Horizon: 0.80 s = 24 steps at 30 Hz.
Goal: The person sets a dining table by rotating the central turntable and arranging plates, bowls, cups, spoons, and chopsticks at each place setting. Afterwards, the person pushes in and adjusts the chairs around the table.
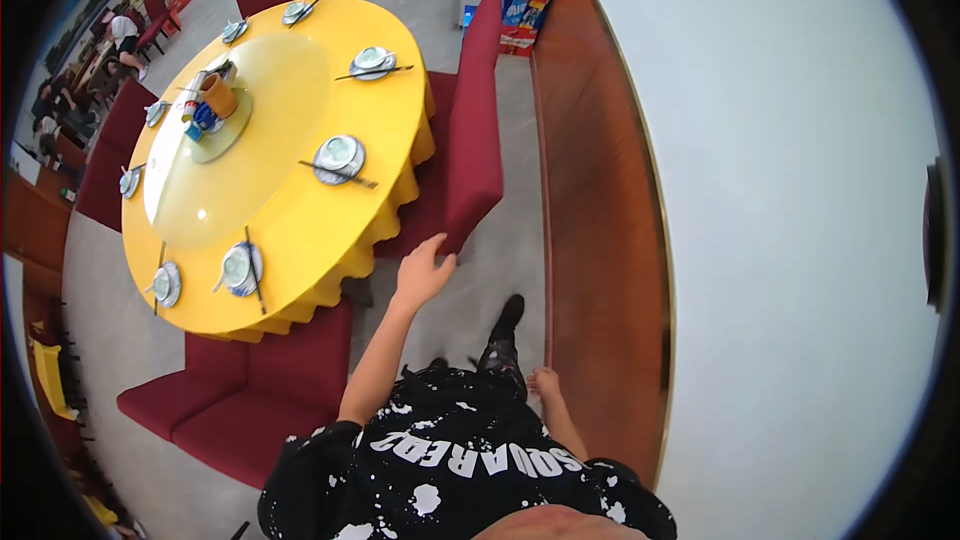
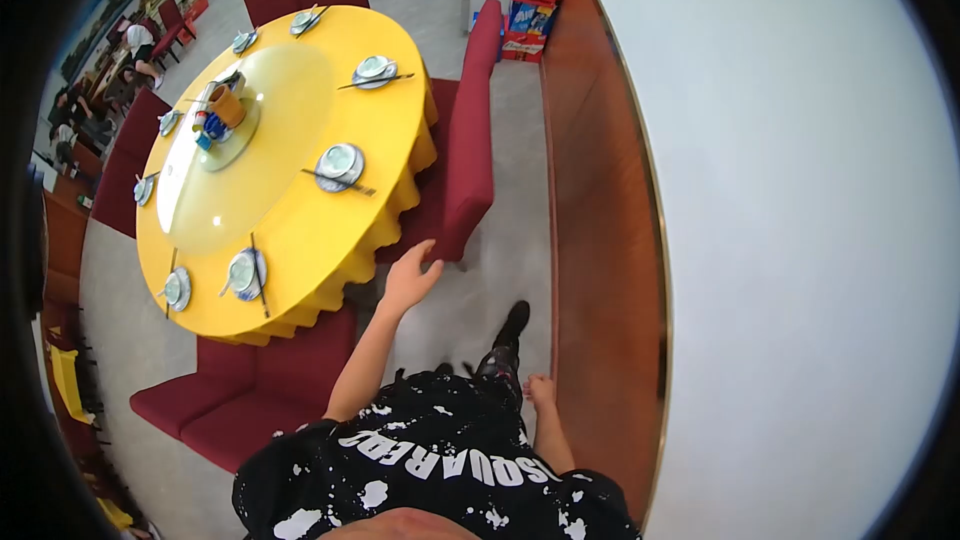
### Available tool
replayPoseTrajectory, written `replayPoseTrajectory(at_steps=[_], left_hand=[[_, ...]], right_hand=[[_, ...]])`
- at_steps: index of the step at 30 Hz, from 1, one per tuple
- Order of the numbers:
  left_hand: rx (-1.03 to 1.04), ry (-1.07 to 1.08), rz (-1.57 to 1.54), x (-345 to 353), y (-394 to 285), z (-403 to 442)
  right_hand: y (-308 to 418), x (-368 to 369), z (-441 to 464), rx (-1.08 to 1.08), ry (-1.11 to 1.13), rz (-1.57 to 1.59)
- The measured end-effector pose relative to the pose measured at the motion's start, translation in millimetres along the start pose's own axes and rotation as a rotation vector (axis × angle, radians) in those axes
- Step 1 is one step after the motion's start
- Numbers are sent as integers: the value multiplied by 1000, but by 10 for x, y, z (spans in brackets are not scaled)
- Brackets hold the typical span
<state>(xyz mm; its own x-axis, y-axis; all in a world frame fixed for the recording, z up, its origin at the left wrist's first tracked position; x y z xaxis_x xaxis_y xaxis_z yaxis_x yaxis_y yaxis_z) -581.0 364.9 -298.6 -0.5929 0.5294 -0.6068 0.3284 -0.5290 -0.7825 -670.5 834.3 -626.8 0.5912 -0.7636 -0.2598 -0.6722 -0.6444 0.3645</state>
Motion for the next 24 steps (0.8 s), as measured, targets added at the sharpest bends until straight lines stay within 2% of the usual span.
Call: replayPoseTrajectory(at_steps=[3,7,10,12,14,16,20,24], left_hand=[[11,-111,60,376,-227,1039],[-178,-78,109,734,-242,1918],[-347,-31,147,854,-172,2319],[-431,-52,158,846,-127,2398],[-440,-58,149,846,-73,2462],[-480,-52,150,819,-89,2459],[-529,-31,155,779,-84,2512],[-676,14,180,688,9,2739]], right_hand=[[620,-342,431,-29,-35,125],[1467,-854,971,39,-69,131],[2771,-978,1208,-226,-182,-201],[3504,-882,1408,-294,-206,-383],[4583,-529,1521,-437,-184,-500],[5685,30,1336,-673,-116,-631],[7585,1241,331,-1166,-29,-838],[8712,2091,-604,-1664,-79,-1112]])
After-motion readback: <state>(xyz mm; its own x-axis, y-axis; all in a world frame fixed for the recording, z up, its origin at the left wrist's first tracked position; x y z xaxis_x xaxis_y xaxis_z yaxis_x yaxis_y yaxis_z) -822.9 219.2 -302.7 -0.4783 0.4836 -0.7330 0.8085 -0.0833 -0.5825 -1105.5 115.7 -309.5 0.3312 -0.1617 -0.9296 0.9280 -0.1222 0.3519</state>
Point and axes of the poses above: each hand's wrist, its own z-axis towards the middle knuckle, its own x-axis out of the palm, y = z × x, the point moved 9 cm from there along z, towards the middle knuckle, and after that the axes turned 8 degrees about x, right-handed, at the moved point
